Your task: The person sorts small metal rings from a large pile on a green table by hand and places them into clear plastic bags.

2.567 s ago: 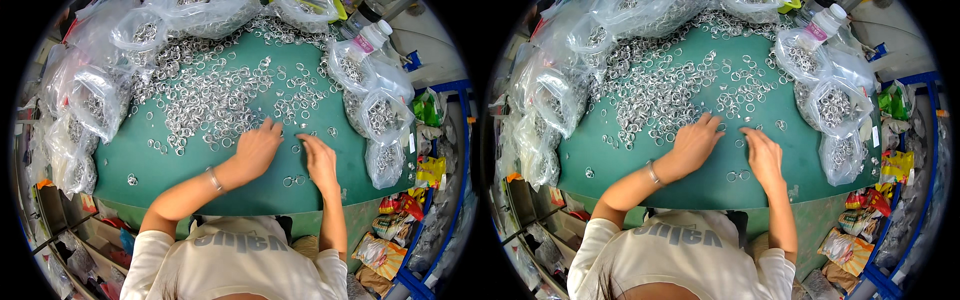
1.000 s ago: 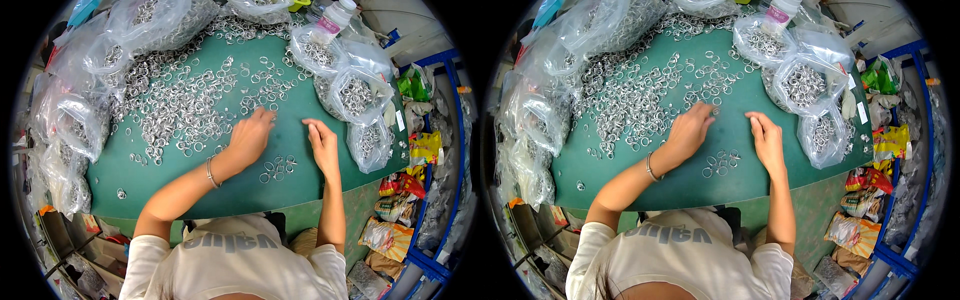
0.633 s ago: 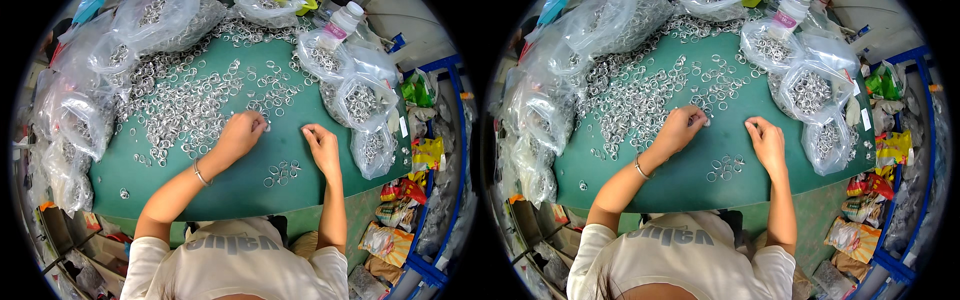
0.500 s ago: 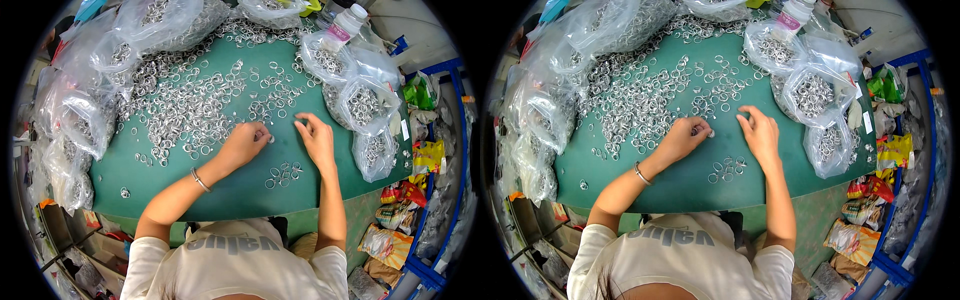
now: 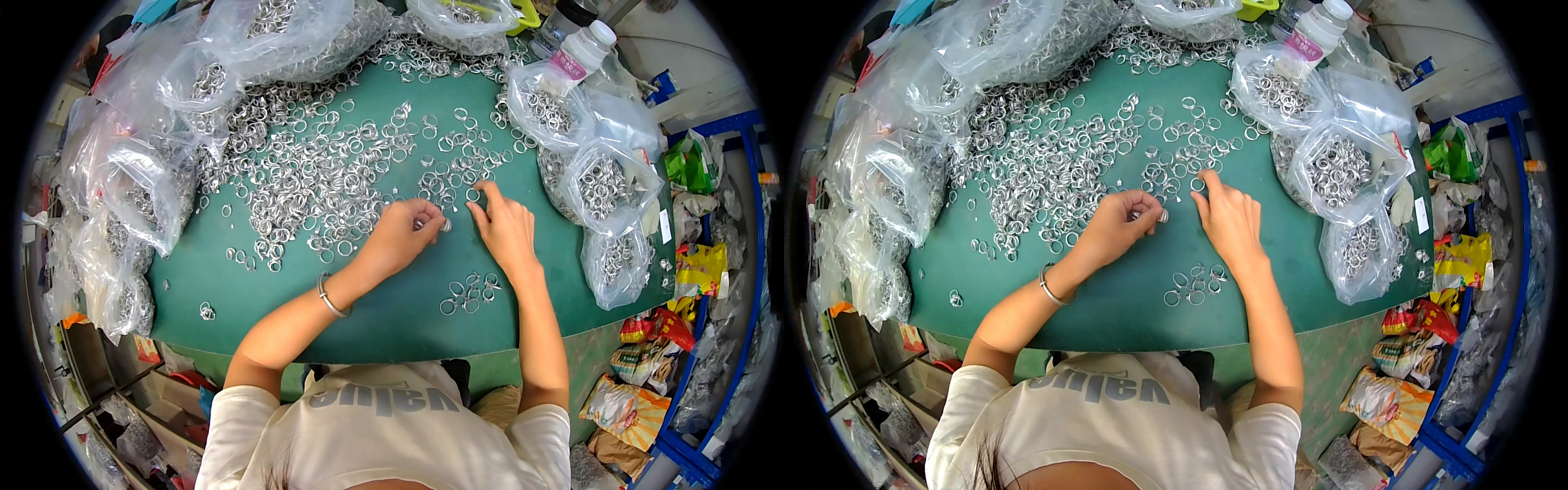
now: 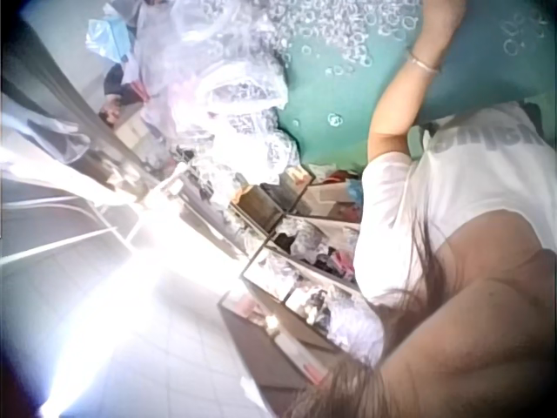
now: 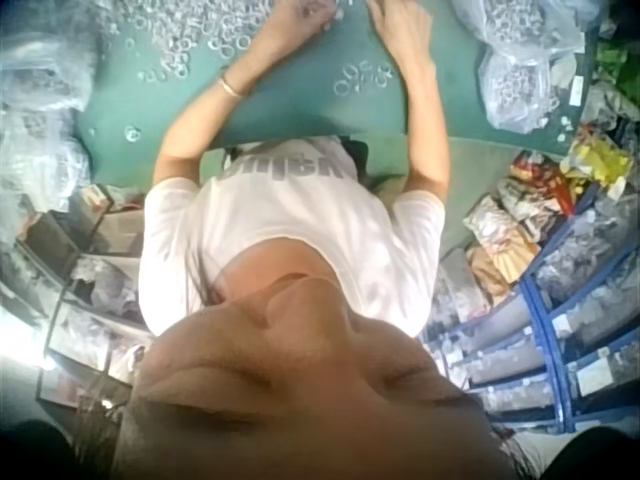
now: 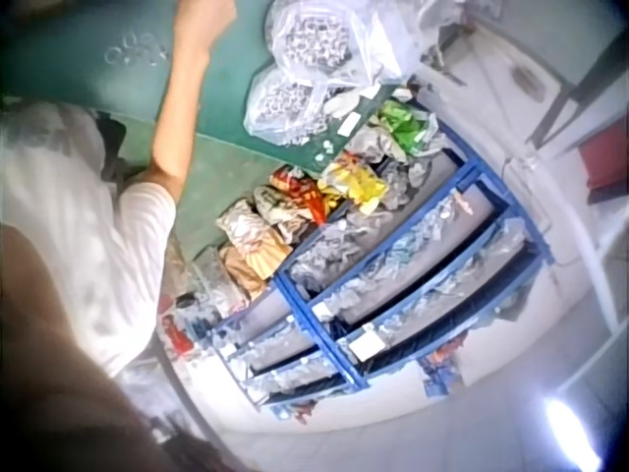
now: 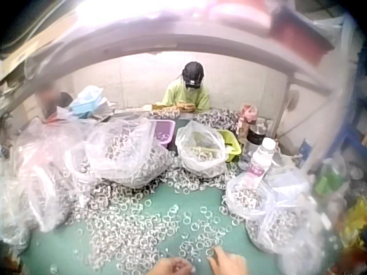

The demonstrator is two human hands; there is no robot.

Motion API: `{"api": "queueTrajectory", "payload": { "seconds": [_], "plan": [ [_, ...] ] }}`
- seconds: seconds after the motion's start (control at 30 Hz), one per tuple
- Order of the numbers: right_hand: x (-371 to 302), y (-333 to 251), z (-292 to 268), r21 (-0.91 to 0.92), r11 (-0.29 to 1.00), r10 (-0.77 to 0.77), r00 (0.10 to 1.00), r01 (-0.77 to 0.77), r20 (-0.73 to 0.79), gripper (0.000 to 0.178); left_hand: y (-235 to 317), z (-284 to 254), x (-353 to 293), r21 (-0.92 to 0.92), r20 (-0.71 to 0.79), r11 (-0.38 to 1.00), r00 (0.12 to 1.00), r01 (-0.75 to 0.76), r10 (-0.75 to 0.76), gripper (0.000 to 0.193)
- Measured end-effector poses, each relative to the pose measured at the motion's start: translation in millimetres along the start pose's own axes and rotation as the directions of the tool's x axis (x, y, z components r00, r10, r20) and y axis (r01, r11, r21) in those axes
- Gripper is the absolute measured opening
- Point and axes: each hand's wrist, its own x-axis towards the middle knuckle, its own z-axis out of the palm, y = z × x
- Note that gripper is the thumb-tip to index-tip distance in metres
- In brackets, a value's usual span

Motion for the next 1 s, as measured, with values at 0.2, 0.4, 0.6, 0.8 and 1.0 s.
{"api": "queueTrajectory", "payload": {
  "seconds": [0.2,0.4,0.6,0.8,1.0],
  "plan": [
    [-8.6,4.7,-6.2,-0.074,0.997,0.005,0.999,-0.001,0.049,0.023,3.6,-3.8,1.1,0.295,0.002,0.945,0.989,-0.140,0.146,0.010],
    [-7.7,11.4,-0.4,-0.072,0.997,-0.002,1.000,0.002,-0.008,0.022,11.8,10.4,12.5,0.237,-0.018,0.954,0.981,-0.186,0.195,0.009],
    [-15.2,19.9,-11.7,0.819,0.483,0.229,0.948,-0.310,0.223,0.018,4.3,-5.0,16.6,0.312,-0.019,0.929,0.977,-0.197,0.214,0.010],
    [-26.7,16.6,-14.7,0.854,-0.306,0.195,0.850,-0.421,0.489,0.019,13.4,-3.2,29.0,0.325,0.067,0.920,0.976,-0.218,0.207,0.011],
    [-32.7,18.8,-11.2,0.862,-0.295,0.256,0.835,-0.412,0.487,0.019,89.5,24.9,128.5,0.288,-0.063,0.820,0.844,-0.495,0.532,0.018]
  ]
}}
